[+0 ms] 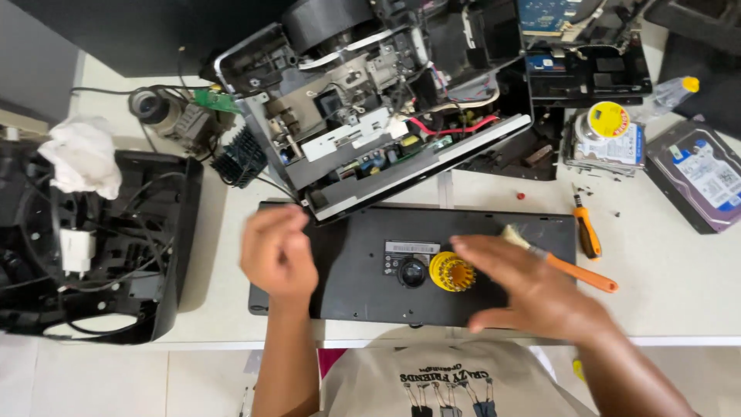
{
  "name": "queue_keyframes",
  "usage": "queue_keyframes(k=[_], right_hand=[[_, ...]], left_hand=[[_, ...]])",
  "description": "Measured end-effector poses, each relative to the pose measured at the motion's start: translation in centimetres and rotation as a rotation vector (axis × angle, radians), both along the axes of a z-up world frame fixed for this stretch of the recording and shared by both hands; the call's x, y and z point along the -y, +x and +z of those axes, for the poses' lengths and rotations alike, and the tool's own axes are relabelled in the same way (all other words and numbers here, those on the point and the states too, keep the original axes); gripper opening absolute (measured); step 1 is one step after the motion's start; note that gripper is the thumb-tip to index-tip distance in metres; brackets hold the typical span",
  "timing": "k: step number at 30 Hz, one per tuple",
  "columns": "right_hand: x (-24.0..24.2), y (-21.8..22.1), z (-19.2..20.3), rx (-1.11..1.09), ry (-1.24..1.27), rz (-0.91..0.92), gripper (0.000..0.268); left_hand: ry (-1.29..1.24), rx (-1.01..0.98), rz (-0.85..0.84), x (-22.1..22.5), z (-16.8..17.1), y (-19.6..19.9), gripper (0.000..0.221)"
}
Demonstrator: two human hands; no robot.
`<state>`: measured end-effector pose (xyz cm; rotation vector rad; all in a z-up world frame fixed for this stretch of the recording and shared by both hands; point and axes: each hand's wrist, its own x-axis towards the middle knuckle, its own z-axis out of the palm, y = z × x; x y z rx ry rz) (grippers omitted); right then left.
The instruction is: Disassembling and cleaning the internal components of a projector using a screwdriver and a brush
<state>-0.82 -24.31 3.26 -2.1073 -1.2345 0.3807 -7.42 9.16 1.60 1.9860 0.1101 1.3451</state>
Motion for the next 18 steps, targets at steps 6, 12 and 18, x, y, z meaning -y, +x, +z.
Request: queue_keyframes(k=[6,12,18], right_hand=[[-1.5,-1.3,-2.1,0.192,0.239,-0.074,0.059],[6.9,3.0,-3.5,0.281,0.117,-0.527,0.072],[13.8,5.0,-1.8,0.381,0.029,-0.922,0.086]], left_hand=[[0.402,-0.288,-0.753,4.5,-1.0,-0.2,0.045],[0.447,-0.703,-0.873,5.2,-2.9,-0.8,0.063],[0.418,-0.744,-0.879,5.1,-3.3,-0.3,0.057]])
